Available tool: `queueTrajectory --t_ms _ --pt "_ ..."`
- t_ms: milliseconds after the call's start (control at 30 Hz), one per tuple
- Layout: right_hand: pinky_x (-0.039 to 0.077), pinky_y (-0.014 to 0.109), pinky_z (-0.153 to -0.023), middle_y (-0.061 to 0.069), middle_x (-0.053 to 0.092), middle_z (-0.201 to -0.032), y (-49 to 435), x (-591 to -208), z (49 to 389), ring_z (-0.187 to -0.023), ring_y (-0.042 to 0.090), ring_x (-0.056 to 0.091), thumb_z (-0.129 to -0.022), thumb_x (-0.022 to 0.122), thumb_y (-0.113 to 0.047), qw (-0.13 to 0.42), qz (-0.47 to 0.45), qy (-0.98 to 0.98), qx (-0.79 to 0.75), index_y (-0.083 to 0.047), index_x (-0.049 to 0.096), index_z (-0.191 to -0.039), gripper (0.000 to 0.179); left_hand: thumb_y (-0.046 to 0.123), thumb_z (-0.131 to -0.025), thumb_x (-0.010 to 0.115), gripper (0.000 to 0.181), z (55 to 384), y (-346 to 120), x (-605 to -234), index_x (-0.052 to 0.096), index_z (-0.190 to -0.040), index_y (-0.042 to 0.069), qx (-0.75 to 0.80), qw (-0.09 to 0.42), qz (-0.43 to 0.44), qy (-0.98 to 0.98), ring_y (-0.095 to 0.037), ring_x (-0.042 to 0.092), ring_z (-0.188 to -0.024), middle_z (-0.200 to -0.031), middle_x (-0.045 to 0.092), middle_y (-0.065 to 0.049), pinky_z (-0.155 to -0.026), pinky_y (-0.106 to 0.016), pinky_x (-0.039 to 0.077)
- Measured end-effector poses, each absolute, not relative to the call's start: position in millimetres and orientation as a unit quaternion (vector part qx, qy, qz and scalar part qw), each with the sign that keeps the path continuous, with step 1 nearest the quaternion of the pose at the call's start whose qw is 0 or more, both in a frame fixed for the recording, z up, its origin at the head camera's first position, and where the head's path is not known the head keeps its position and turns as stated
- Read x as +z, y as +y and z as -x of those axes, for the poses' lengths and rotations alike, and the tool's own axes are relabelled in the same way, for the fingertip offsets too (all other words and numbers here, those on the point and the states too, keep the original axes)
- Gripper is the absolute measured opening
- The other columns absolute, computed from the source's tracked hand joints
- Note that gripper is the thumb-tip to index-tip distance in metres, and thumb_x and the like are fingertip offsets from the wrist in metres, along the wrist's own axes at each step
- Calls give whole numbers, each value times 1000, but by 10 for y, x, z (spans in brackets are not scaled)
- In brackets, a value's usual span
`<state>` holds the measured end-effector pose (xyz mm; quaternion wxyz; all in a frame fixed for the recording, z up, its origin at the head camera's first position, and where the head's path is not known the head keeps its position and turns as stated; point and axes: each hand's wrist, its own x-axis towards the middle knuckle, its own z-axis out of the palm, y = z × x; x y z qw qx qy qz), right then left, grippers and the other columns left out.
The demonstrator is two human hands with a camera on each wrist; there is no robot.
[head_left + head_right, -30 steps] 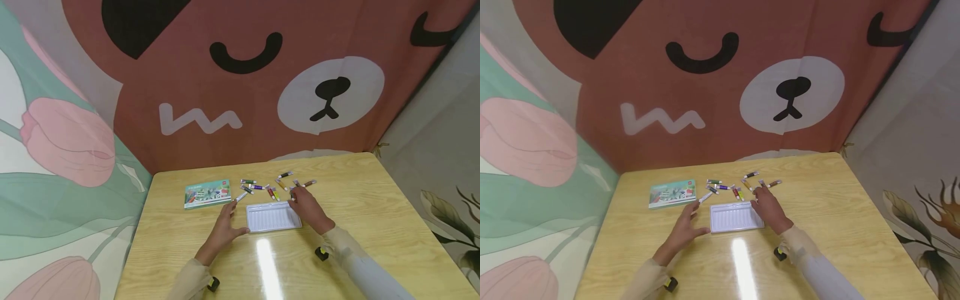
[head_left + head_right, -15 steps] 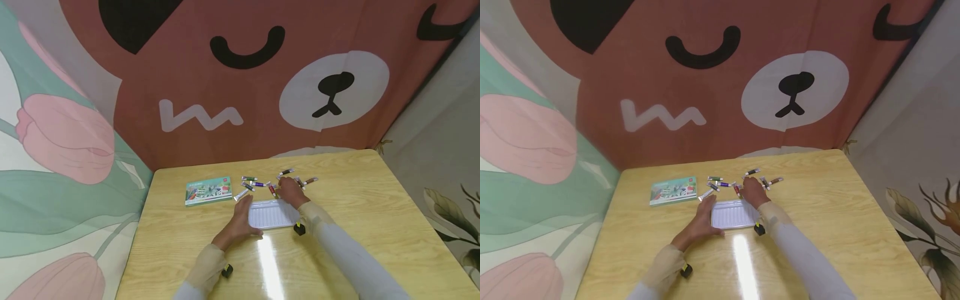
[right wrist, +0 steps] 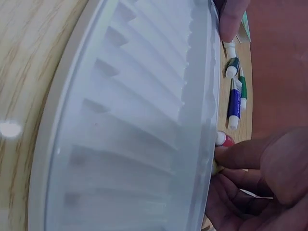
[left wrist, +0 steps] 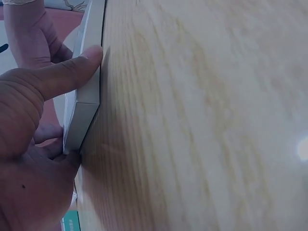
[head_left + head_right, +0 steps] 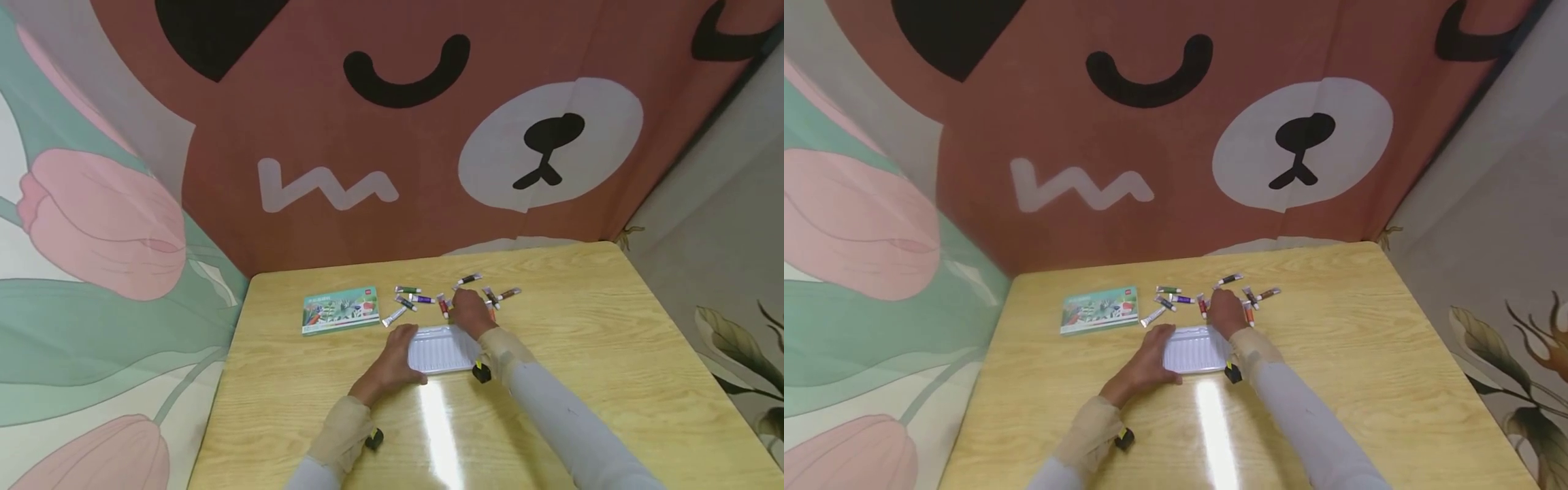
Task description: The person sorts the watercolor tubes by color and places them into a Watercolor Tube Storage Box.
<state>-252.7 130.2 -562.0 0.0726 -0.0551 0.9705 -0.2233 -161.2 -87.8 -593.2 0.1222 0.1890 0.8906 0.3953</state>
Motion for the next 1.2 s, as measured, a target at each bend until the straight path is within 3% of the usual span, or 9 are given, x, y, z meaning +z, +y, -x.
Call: queueTrajectory --t_ms 267,433,533,567,700,800,967,1200 --pt "50 43 -58 4 53 -60 1259 -5568 2527 -59 22 49 -75 64 1 64 21 974 -218 -17 37 -51 41 15 -59 98 115 1631 -862 -5890 36 -153 -5 372 118 -194 900 -36 34 -140 -152 39 -21 -118 -49 36" --pt "46 39 -53 0 48 -55 1292 -5512 2501 -56 20 46 -72 68 -2 34 29 974 -220 -19 37 -51 41 16 -60 98 114 1633 -845 -5867 36 -153 -5 348 116 -197 909 -34 33 -138 -151 39 -20 -118 -47 37" --pt "38 34 -51 -1 43 -54 1286 -5448 2429 -54 17 40 -78 73 -8 17 45 971 -234 -14 42 -50 42 17 -60 98 115 1633 -847 -5877 36 -154 -6 343 116 -200 910 -34 33 -139 -152 39 -19 -118 -46 36" --pt "38 32 -52 -2 47 -56 1273 -5423 2389 -55 15 42 -80 75 -11 15 46 968 -245 -12 49 -52 38 18 -61 98 115 1632 -850 -5883 35 -154 -5 342 116 -201 911 -33 33 -139 -152 39 -19 -118 -45 37" --pt "46 27 -59 4 68 -69 1175 -5349 2168 -60 11 58 -82 80 -17 67 23 939 -336 -4 74 -75 16 19 -61 98 114 1636 -863 -5896 36 -154 -4 339 111 -200 912 -33 34 -138 -152 40 -18 -116 -45 38" --pt "55 28 -64 9 76 -82 1075 -5327 1980 -64 14 69 -79 79 -12 126 -18 901 -414 -1 77 -90 16 18 -62 98 113 1639 -871 -5894 36 -154 -4 345 110 -201 910 -33 34 -138 -152 40 -18 -115 -45 39" --pt "55 25 -59 6 74 -79 904 -5377 1761 -59 12 68 -75 76 -10 187 -56 859 -473 -2 78 -88 15 19 -63 97 113 1645 -880 -5892 36 -154 -5 340 110 -204 911 -33 35 -137 -153 40 -18 -115 -45 40" --pt "49 22 -58 -1 68 -63 762 -5477 1667 -58 10 60 -68 75 -7 165 -38 870 -464 -4 77 -74 7 18 -64 97 112 1633 -857 -5866 35 -154 -5 343 123 -202 909 -34 33 -139 -153 38 -19 -115 -45 40"
